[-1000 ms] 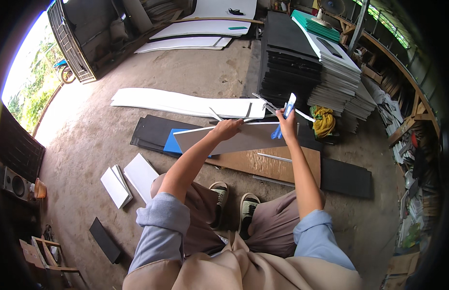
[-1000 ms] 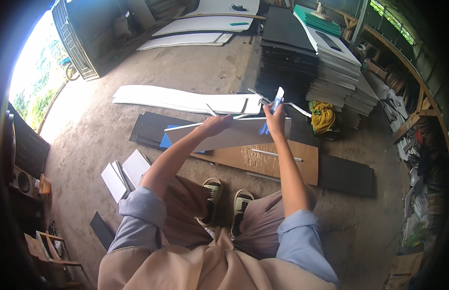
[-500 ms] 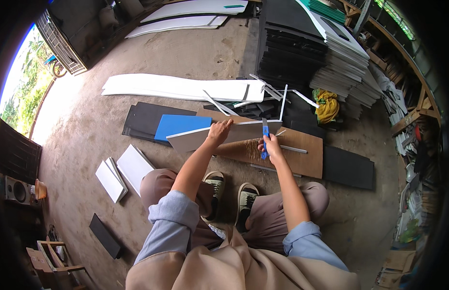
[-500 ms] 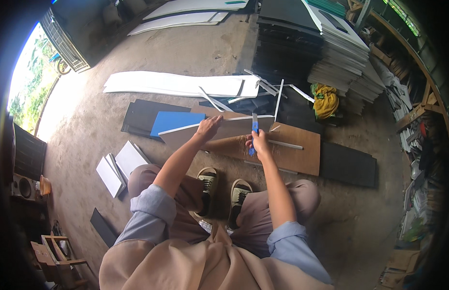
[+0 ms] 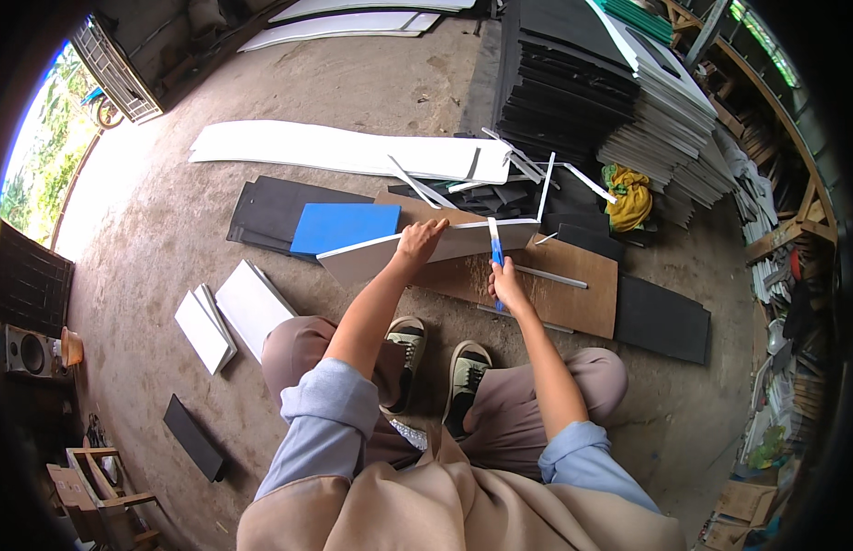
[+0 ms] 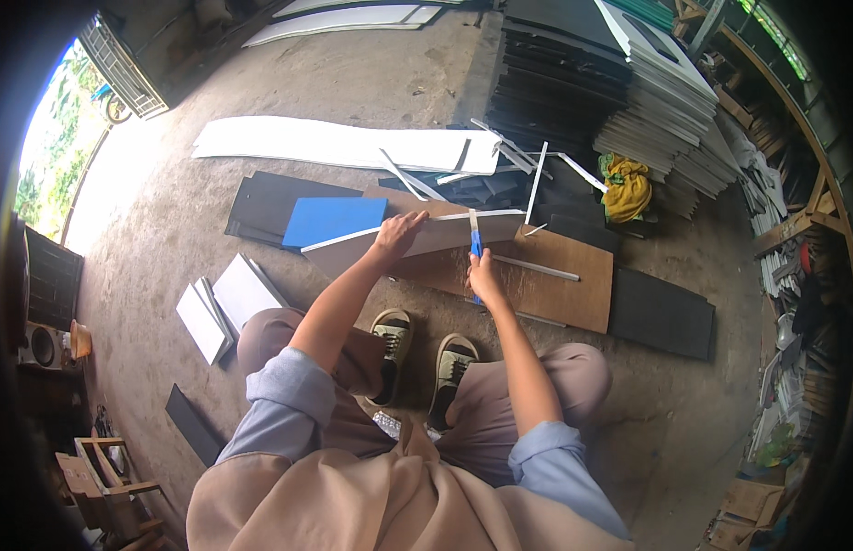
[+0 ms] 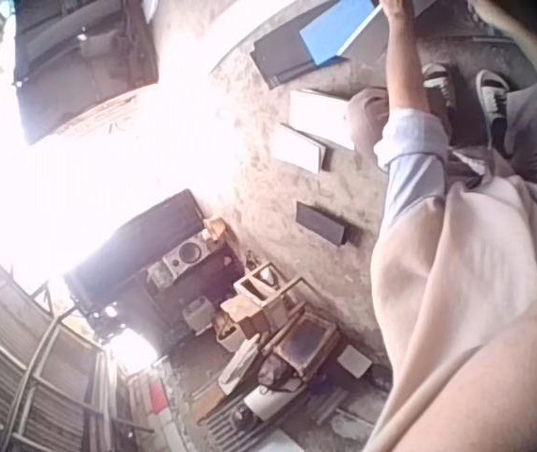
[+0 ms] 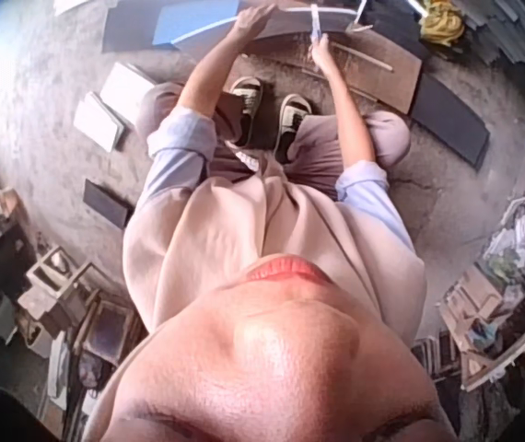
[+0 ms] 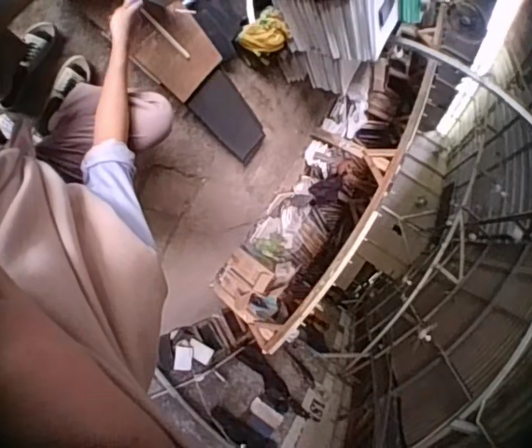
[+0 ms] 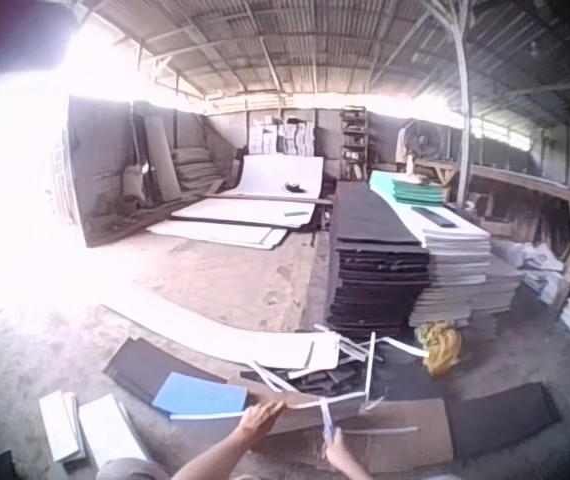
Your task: The person sits on the floor and uses a utility knife to cut white and blue rectangular sheets. They repeatedly align the sheets, score them with the knife, and separate the cut pieces, stacking the finished pieces nearby.
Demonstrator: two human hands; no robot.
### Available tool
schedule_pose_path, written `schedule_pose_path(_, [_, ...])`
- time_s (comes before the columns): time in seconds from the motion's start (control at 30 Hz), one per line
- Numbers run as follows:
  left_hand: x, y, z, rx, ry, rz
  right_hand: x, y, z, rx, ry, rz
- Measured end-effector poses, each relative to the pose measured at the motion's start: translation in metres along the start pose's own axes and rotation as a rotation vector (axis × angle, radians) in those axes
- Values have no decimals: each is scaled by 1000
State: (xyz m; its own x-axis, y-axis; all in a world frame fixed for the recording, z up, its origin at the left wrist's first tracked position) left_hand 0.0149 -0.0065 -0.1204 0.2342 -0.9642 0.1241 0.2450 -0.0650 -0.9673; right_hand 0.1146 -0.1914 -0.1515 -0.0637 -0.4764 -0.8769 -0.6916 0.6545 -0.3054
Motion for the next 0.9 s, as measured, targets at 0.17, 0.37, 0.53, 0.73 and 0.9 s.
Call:
schedule_pose_path(0.17, [-3,8,-9,53,-50,58,-25,29,-26,134,-318,-507])
schedule_pose_path(0.37, [11,4,-5,92,-81,-62,-45,40,-37,175,-250,-550])
schedule_pose_path(0.53, [13,1,-1,194,-100,-156,-39,53,-28,170,-248,-532])
schedule_pose_path(0.73, [12,-2,-3,235,-91,-158,-40,64,-34,181,-219,-530])
schedule_pose_path(0.9, [19,-1,1,230,-105,-192,-35,66,-26,177,-160,-494])
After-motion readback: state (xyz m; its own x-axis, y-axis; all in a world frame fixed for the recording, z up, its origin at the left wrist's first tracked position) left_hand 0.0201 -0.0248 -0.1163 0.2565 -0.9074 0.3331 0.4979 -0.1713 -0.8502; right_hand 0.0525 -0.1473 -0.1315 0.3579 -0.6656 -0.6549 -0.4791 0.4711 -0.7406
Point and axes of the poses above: each hand's wrist, its own z-axis towards the middle knuckle, its own y-axis out of the palm, x = y × z, the point moved 2 cm from there along z, towards the middle knuckle, and after that the axes turned 5 degrees about y, right-handed, at the moved point
